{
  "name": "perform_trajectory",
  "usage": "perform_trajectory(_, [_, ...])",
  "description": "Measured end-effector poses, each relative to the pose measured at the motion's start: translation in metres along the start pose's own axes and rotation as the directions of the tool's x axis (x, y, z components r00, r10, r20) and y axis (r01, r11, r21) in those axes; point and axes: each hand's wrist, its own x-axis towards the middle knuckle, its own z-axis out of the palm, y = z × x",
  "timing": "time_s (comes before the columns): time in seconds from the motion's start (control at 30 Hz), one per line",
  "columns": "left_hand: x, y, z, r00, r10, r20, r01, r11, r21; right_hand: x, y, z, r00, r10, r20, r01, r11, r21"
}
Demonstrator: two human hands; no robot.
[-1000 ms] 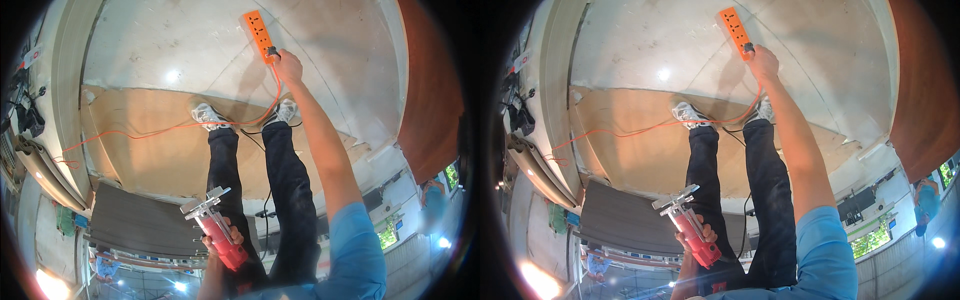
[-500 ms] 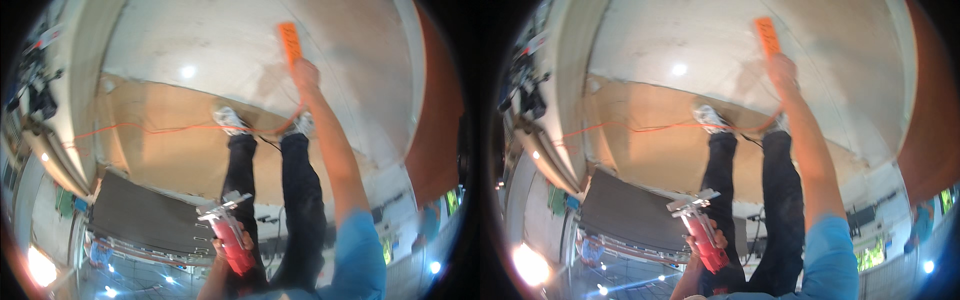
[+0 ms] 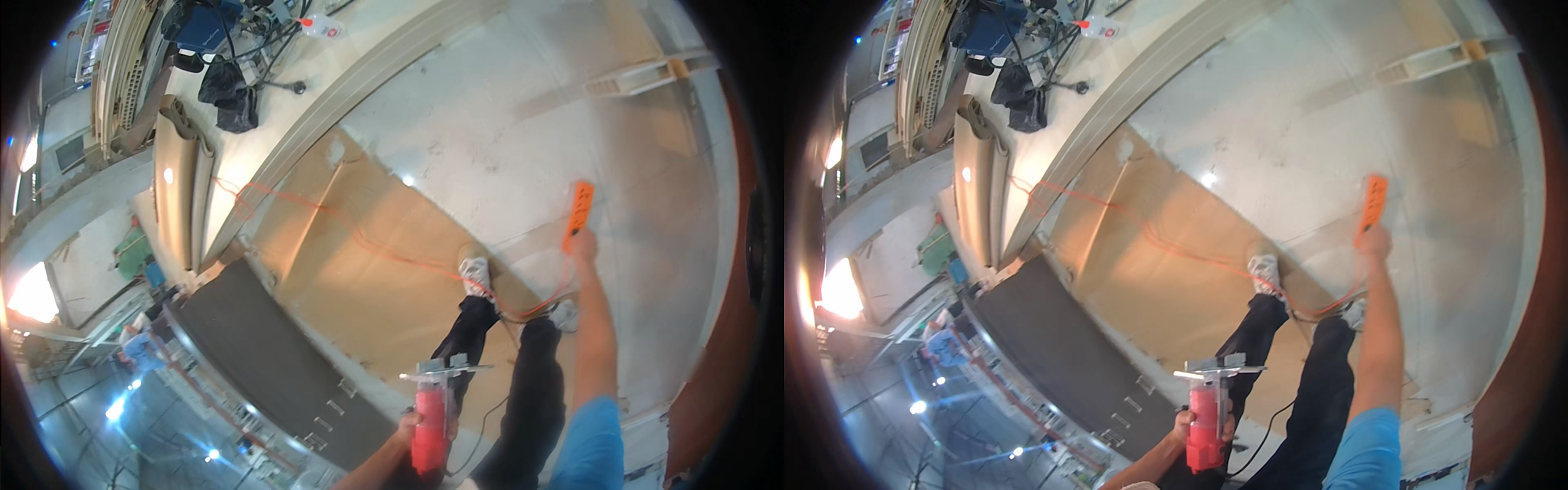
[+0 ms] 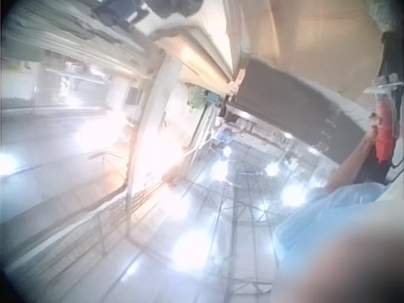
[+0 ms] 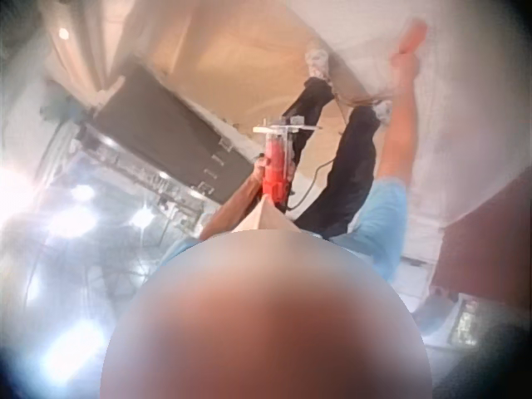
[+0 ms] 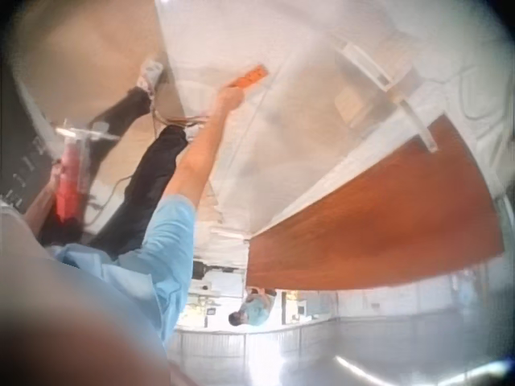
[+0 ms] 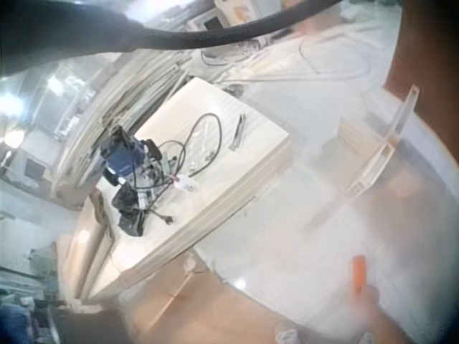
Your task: The person plugs in a red electric router and uses it to shape the edge of a white wooden frame. They kneel on the floor and guide the tool along the frame's edge, adjusting the cord as needed.
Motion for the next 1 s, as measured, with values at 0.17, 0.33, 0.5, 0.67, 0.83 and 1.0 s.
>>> perform_trajectory(0.17, [0.004,-0.002,-0.014,0.997,0.072,0.040,-0.070,0.996,-0.060,-0.028,-0.098,0.047,0.970,-0.244,-0.017,0.244,0.960,0.141])
perform_trajectory(0.33, [0.008,0.003,0.003,0.999,0.041,-0.014,-0.042,0.991,-0.129,-0.120,-0.179,0.030,0.869,-0.454,-0.196,0.493,0.826,0.274])
perform_trajectory(0.5, [0.022,0.031,0.056,0.977,0.214,-0.003,-0.214,0.976,-0.039,-0.229,-0.148,-0.077,0.807,-0.508,-0.302,0.580,0.778,0.243])
perform_trajectory(0.67, [0.012,0.088,0.126,0.914,0.401,-0.069,-0.400,0.916,0.026,-0.251,-0.122,-0.192,0.953,-0.301,0.033,0.233,0.800,0.553])
perform_trajectory(0.83, [-0.001,0.176,0.223,0.838,0.542,0.069,-0.543,0.811,0.218,-0.190,-0.212,-0.300,0.860,-0.498,-0.114,0.485,0.727,0.486])
perform_trajectory(1.0, [0.015,0.227,0.313,0.786,0.618,-0.021,-0.601,0.772,0.205,-0.082,-0.418,-0.394,0.763,-0.594,-0.253,0.643,0.658,0.393])
